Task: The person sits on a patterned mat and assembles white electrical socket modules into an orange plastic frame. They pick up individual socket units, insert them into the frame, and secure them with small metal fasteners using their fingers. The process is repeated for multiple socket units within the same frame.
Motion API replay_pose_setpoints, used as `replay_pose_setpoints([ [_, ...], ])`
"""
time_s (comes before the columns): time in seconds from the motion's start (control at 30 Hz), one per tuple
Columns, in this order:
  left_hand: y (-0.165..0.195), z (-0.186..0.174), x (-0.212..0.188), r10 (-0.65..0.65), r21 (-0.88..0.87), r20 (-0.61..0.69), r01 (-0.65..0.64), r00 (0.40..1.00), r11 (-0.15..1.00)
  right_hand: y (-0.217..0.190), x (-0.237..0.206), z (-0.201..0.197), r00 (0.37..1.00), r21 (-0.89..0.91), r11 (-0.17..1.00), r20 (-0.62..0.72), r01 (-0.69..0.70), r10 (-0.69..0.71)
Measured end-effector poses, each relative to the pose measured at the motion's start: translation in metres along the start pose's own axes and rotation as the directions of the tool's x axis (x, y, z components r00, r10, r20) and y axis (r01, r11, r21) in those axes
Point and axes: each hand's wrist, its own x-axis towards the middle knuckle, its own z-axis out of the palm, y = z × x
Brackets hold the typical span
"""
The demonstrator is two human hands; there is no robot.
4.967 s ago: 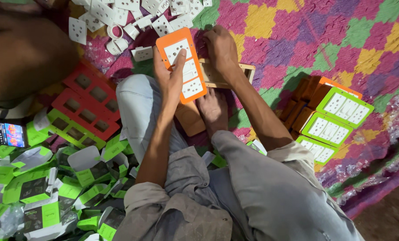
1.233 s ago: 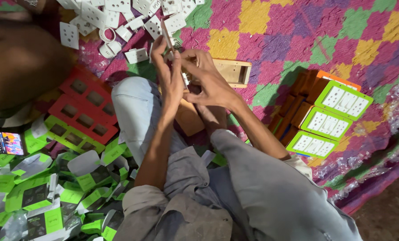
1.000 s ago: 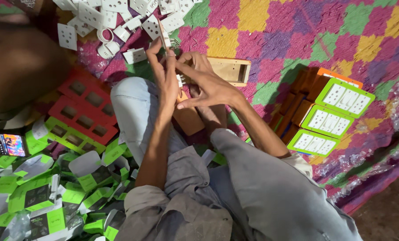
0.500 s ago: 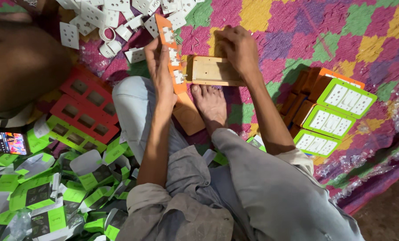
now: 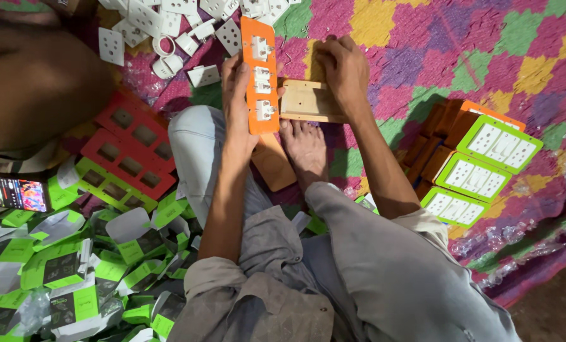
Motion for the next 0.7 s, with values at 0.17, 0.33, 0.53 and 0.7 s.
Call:
replay_pose_setpoints([
  [0.17, 0.0001, -0.0003, -0.0003, 0.003, 0.007, 0.012, -0.003, 1.0, 1.0, 0.0013, -0.0031, -0.0017, 0.998, 0.046, 0.998, -0.057, 0.031, -0.028],
  [0.33, -0.0013, -0.0005, 0.0016, 0.005, 0.025, -0.001, -0.005, 1.0, 1.0, 0.003, -0.0023, -0.0001, 0.999, 0.033, 0.999, -0.041, 0.009, -0.008],
  [0.53, -0.0023, -0.0015, 0.0004, 0.017, 0.073, 0.004, -0.017, 1.0, 0.997, 0.0052, -0.0011, -0.0011, 1.0, 0.093, 0.996, -0.003, 0.001, -0.001],
  [0.7, -0.0053, -0.0004, -0.0019, 0.038, 0.204, -0.005, -0.036, 0.999, 0.978, 0.0083, 0.0039, 0.0017, 0.998, 0.031, 0.999, 0.063, 0.023, -0.025],
])
